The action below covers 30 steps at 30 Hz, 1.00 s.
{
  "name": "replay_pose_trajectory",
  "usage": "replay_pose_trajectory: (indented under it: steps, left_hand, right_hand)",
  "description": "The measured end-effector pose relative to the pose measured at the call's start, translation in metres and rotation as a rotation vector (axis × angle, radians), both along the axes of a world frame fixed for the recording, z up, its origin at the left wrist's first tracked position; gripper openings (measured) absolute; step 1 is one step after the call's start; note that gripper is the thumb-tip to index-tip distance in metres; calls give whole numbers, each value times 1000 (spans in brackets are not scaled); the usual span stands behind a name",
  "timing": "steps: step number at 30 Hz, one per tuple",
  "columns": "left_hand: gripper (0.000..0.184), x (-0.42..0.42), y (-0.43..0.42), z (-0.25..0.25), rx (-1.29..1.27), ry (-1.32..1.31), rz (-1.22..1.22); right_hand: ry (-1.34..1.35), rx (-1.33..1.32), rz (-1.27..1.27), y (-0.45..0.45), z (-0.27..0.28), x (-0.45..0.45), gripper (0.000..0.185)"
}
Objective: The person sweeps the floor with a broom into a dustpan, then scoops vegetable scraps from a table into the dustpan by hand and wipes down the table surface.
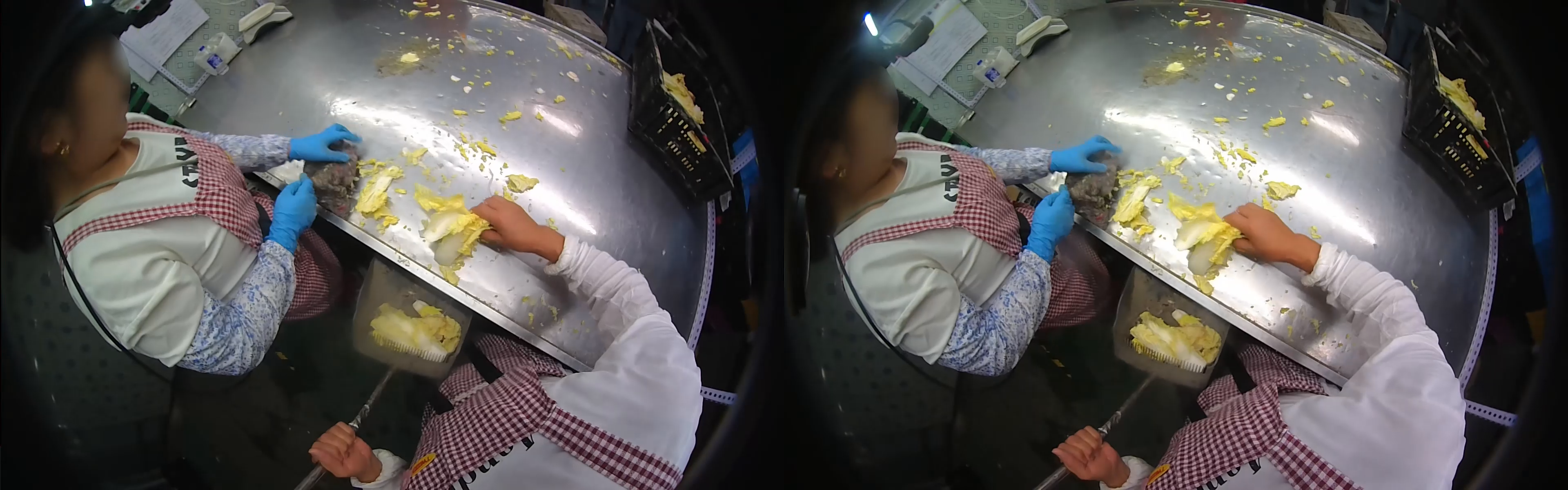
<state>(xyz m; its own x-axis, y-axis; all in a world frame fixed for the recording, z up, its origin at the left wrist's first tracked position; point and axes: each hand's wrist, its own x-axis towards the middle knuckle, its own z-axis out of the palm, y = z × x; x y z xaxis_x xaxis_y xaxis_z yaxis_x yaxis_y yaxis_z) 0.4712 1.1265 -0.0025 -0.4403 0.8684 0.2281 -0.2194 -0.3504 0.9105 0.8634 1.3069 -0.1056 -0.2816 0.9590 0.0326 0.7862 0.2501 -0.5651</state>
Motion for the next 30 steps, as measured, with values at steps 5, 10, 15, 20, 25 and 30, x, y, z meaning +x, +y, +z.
replay_pose_trajectory:
  steps: [5, 10, 15, 20, 25, 30]
  left_hand:
    - [42, 3, -3, -18, 20, -4, 1]
    - [40, 21, -25, -6, -15, -28, 2]
    - [41, 38, -55, -5, -15, -27, 65]
    - [42, 42, -71, -23, 41, -24, 98]
    - [42, 9, -45, -48, 91, -50, 67]
    - [41, -5, -36, -65, 154, -60, -20]
  right_hand:
    - [-154, 102, 420, 86, -13, -24, 40]
    - [-505, -221, 521, 152, 8, -76, 133]
    - [-470, -363, 683, 146, -4, -95, 126]
    - [-377, -42, 734, 65, -14, -55, 79]
    - [-234, -19, 389, -2, -29, -25, 52]
    - [-171, 44, -128, -17, -60, 23, 44]
